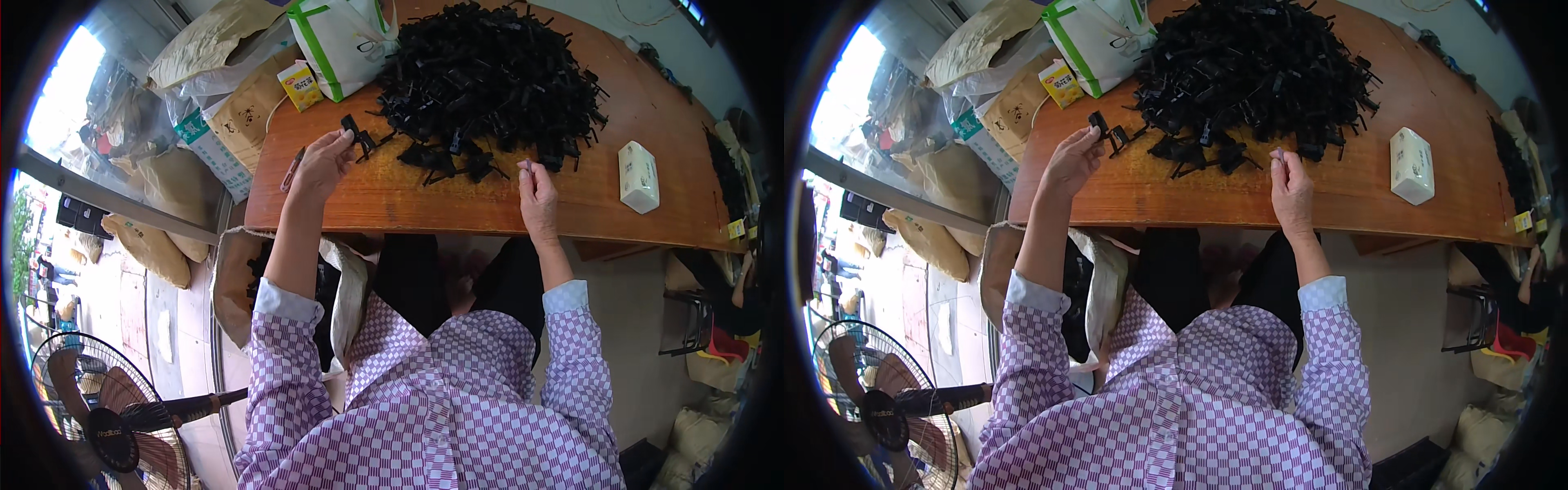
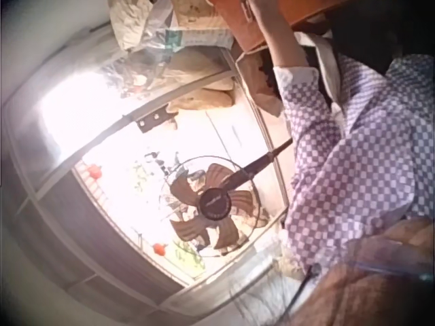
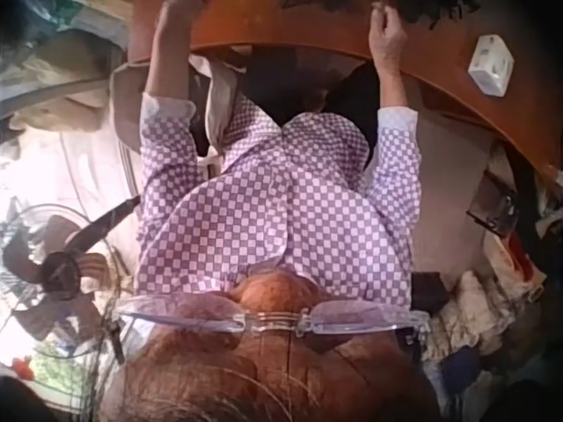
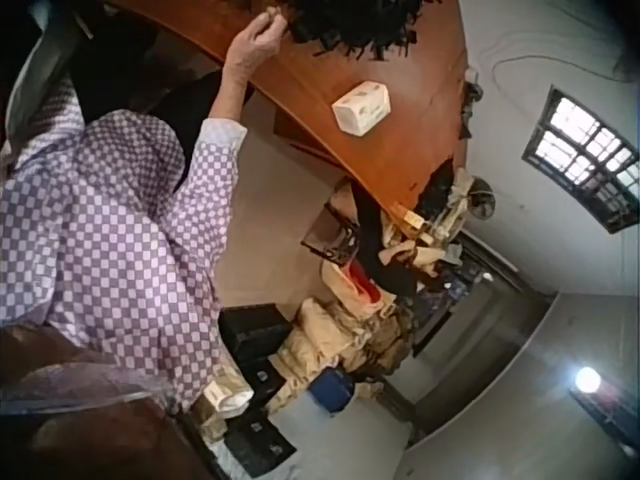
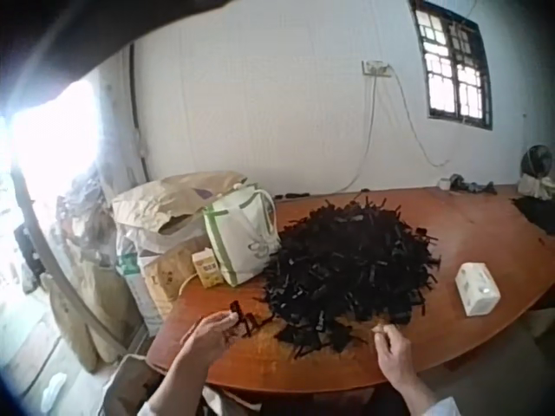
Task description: Manually assembling small black plastic components by inserting small pins or clips into them at a workbench.
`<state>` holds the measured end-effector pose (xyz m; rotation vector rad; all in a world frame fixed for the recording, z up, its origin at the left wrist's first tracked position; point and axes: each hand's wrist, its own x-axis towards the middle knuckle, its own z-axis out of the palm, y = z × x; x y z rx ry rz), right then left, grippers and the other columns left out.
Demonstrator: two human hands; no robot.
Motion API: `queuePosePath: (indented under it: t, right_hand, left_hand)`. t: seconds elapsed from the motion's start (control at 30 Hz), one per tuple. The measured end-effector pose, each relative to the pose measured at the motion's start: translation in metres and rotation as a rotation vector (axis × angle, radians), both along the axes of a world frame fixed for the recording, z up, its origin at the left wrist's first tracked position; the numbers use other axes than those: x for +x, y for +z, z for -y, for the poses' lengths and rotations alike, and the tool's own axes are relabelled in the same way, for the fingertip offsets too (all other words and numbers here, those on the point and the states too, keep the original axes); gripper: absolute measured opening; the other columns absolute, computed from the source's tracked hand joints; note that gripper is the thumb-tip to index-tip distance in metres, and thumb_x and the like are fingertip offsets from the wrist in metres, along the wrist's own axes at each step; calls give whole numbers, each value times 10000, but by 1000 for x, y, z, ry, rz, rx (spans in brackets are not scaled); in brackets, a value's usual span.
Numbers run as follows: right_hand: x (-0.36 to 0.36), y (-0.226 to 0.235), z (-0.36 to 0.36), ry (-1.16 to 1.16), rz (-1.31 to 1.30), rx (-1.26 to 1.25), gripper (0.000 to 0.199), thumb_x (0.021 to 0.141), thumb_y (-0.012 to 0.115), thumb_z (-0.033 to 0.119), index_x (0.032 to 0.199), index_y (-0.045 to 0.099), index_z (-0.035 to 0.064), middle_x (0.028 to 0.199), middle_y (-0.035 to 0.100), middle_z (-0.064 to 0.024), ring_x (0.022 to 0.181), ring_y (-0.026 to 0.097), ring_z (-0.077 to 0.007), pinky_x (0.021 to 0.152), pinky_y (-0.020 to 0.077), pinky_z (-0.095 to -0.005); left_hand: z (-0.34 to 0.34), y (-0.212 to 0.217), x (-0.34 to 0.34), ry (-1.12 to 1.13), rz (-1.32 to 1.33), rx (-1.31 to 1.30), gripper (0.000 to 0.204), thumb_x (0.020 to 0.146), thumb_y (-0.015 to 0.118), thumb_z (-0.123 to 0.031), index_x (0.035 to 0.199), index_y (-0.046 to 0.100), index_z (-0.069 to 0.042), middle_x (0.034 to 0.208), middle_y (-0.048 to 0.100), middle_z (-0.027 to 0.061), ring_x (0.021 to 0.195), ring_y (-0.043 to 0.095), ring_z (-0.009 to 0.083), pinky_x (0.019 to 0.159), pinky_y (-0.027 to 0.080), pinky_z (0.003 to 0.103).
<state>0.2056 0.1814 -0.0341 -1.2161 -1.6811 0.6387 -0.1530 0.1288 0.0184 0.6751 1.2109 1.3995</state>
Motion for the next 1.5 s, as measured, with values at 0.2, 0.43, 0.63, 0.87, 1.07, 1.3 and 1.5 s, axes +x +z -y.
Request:
queuePosePath:
  t: [0.2,0.43,0.63,0.87,1.07,1.3,1.5]
  right_hand:
    - [-15,0,14,37,-78,110,145,951,537,140,1033,592,34,756,487,43,656,411,-41,586,379,-197]
    - [-96,58,40,458,-449,-275,245,943,558,170,1159,576,57,625,410,86,516,358,1,448,274,-165]
    - [-125,60,36,792,-774,-920,270,943,562,317,1098,585,97,568,405,52,413,322,-24,370,245,-179]
    - [-132,35,43,895,-1003,-1119,193,941,564,295,1009,616,122,564,416,50,397,316,-32,366,245,-184]
    - [-138,41,50,815,-1007,-1097,103,941,567,235,919,580,135,575,429,46,405,335,-38,373,252,-184]
    - [-149,49,59,842,-1150,-1220,111,961,516,191,908,568,109,578,418,44,408,327,-46,372,254,-184]
    - [-166,57,78,734,-1186,-1106,129,972,492,199,1009,584,117,574,398,55,401,299,-45,389,229,-186]
  left_hand:
    - [7,-1,-5,-9,291,36,171,905,632,-251,924,562,-97,811,556,-8,719,531,90,560,413,210]
    - [28,-4,28,-163,542,116,148,930,585,-226,965,568,-83,835,570,16,745,529,109,577,427,211]
    - [53,-12,57,-180,744,173,175,911,607,-206,1003,571,-61,865,571,37,751,519,122,590,423,223]
    - [67,-26,70,-177,909,215,177,908,609,-187,1034,593,-62,858,562,39,762,511,127,593,417,223]
    - [74,-37,71,-155,1018,251,198,922,588,-192,1077,580,-69,857,556,36,757,503,121,582,407,212]
    - [88,-35,72,-137,916,474,221,926,581,-197,1096,562,-57,916,576,34,734,491,106,570,392,208]
    - [97,-29,70,-41,1112,502,207,936,566,-220,1050,561,-47,899,549,31,710,470,99,540,357,188]
